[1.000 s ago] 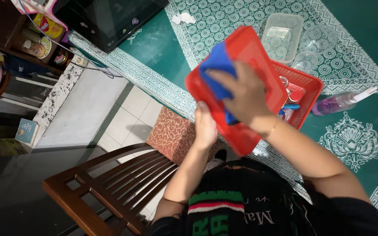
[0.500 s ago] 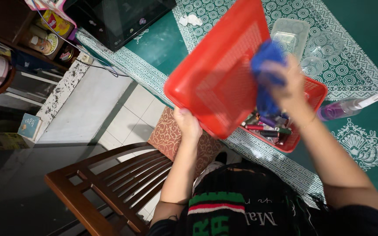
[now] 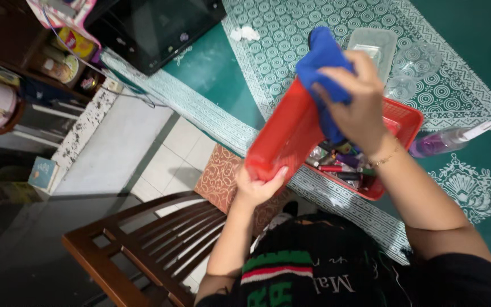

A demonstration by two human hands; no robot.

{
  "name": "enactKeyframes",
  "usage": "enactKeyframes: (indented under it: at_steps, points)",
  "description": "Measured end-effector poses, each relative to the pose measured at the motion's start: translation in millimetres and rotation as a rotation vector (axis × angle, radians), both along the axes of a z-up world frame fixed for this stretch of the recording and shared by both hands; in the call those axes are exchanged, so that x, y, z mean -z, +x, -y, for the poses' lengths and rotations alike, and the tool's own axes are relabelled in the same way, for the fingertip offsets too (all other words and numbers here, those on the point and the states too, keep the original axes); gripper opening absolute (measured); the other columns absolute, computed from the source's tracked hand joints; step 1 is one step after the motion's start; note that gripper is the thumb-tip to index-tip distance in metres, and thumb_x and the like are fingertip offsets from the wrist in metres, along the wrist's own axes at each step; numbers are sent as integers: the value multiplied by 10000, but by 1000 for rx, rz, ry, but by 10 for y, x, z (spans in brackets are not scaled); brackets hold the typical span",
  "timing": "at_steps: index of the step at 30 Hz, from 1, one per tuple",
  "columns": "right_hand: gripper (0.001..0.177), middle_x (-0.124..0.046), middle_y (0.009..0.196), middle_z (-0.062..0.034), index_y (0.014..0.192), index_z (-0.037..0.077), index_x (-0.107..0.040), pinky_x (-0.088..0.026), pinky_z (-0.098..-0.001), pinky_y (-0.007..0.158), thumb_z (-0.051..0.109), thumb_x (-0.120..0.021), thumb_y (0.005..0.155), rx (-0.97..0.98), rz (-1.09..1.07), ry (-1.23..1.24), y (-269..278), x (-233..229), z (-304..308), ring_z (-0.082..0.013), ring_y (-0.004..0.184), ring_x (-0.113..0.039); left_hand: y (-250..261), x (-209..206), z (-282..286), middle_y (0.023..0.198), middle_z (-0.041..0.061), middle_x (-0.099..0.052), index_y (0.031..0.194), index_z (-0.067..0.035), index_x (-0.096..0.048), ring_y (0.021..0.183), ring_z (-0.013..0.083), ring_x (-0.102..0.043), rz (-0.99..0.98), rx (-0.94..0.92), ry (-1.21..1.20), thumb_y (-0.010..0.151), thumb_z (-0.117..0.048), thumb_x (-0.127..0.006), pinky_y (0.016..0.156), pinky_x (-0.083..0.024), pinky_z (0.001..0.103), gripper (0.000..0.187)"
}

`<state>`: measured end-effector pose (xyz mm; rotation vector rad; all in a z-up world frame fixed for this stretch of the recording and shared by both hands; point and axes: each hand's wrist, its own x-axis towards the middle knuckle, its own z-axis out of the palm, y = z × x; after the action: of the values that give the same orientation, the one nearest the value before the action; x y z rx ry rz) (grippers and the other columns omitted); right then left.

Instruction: The person wipes the inside and outside of a red plastic tray and a translucent plastic container using a blue cloth, then picks up and looks at spools of thread.

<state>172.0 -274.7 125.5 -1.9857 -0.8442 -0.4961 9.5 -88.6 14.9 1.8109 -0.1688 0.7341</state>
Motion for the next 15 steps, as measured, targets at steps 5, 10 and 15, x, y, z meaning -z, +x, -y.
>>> enactKeyframes:
  at_steps: [5, 10, 15]
  points:
    - [340, -650, 1162, -197, 1074, 136, -747, -497, -466, 892, 218, -727, 745, -217, 212, -24, -496, 179, -228, -384, 1040, -599, 111, -5, 11, 928, 77, -770, 1017, -42, -692, 788, 186, -763, -100, 15, 0, 816, -80, -883, 793, -622, 317, 280]
    - [127, -653, 1166, -146, 1124, 128, -742, -505, -463, 953, 148, -804, 1015, 110, -22, 42, 261, 148, -36, -357, 1083, -615, -207, -253, -49, 970, 92, -754, 1088, -9, -680, 845, 203, -763, -92, 52, 19, 793, -138, -847, 797, -613, 337, 363]
    - [301, -649, 1108, -187, 1045, 103, -743, -487, -479, 918, 84, -763, 746, -43, 68, -79, -323, 218, -9, -393, 1045, -599, -169, -238, -53, 840, 70, -756, 961, -42, -723, 721, 180, -743, -100, 10, 181, 742, -162, -906, 686, -587, 316, 309]
